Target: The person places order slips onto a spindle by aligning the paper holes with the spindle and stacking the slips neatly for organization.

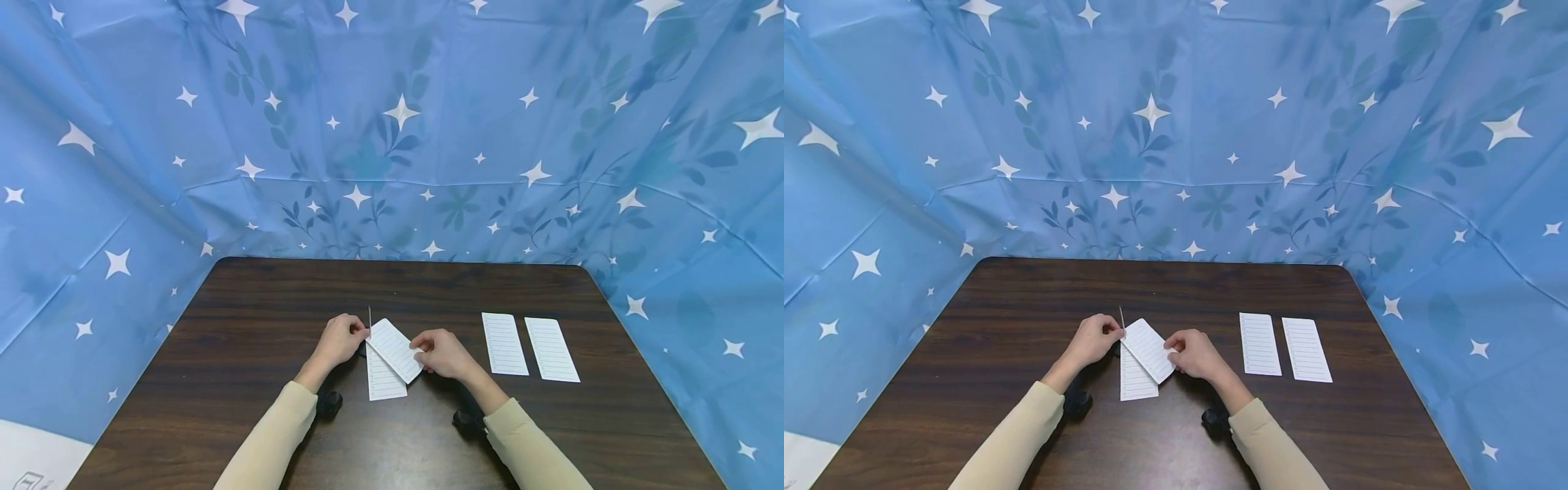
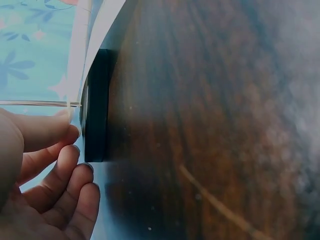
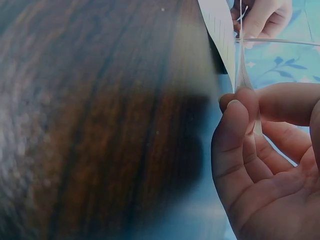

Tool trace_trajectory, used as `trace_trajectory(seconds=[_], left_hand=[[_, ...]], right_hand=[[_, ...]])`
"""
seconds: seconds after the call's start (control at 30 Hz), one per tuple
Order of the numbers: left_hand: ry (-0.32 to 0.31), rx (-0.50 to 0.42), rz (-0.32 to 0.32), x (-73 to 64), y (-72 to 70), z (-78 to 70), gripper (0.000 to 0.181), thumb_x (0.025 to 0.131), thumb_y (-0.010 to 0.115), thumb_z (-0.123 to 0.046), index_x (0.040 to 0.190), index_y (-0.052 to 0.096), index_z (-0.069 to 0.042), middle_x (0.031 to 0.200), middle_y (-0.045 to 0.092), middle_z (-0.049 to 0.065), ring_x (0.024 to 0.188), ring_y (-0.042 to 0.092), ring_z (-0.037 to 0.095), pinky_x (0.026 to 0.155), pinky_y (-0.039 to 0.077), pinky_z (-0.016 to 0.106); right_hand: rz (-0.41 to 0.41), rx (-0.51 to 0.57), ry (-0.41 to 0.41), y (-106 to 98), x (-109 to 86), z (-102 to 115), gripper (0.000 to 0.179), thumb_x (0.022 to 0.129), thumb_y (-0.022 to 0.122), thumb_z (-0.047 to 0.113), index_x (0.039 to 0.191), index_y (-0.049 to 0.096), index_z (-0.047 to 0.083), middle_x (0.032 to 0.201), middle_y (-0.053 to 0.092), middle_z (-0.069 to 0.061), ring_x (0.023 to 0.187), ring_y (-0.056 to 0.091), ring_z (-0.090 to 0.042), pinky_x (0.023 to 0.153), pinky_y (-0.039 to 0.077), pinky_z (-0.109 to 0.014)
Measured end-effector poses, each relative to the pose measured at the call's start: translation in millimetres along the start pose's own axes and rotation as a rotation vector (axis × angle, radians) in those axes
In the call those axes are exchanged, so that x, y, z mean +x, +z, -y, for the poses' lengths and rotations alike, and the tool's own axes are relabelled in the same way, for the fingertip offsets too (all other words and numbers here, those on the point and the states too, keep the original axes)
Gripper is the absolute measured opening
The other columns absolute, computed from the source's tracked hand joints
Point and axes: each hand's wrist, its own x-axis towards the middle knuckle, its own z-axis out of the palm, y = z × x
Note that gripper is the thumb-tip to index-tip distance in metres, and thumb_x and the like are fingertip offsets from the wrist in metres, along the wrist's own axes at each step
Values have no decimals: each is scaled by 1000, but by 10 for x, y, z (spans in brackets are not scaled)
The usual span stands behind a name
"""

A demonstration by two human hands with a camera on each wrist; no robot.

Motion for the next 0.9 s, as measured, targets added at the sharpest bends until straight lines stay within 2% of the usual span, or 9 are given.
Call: trace_trajectory(seconds=[0.4, 0.63, 0.9], left_hand=[[6, 74, 32, 15, 10, -10, 13, 95, 73, -16, 85, 68, -11, 83, 57, 0, 72, 51, 15, 68, 45, 35], [-15, 67, 32, 21, 12, -13, 12, 95, 73, -17, 86, 69, -10, 84, 57, 0, 74, 51, 16, 69, 46, 34], [-28, 9, 80, 28, -16, -7, 10, 96, 71, -15, 88, 69, -9, 85, 58, 1, 74, 52, 17, 68, 46, 35]], right_hand=[[1, -69, 21, 25, 10, 11, 15, 88, 69, -6, 101, 73, 0, 73, 59, -2, 52, 57, -13, 52, 50, -30], [-3, -136, 28, 28, 12, 48, 15, 89, 68, -5, 101, 72, 1, 72, 58, -1, 51, 56, -13, 51, 48, -29], [-37, -263, -8, 10, -10, 81, 15, 85, 73, -1, 99, 74, 4, 78, 58, 2, 69, 51, -13, 65, 45, -31]])
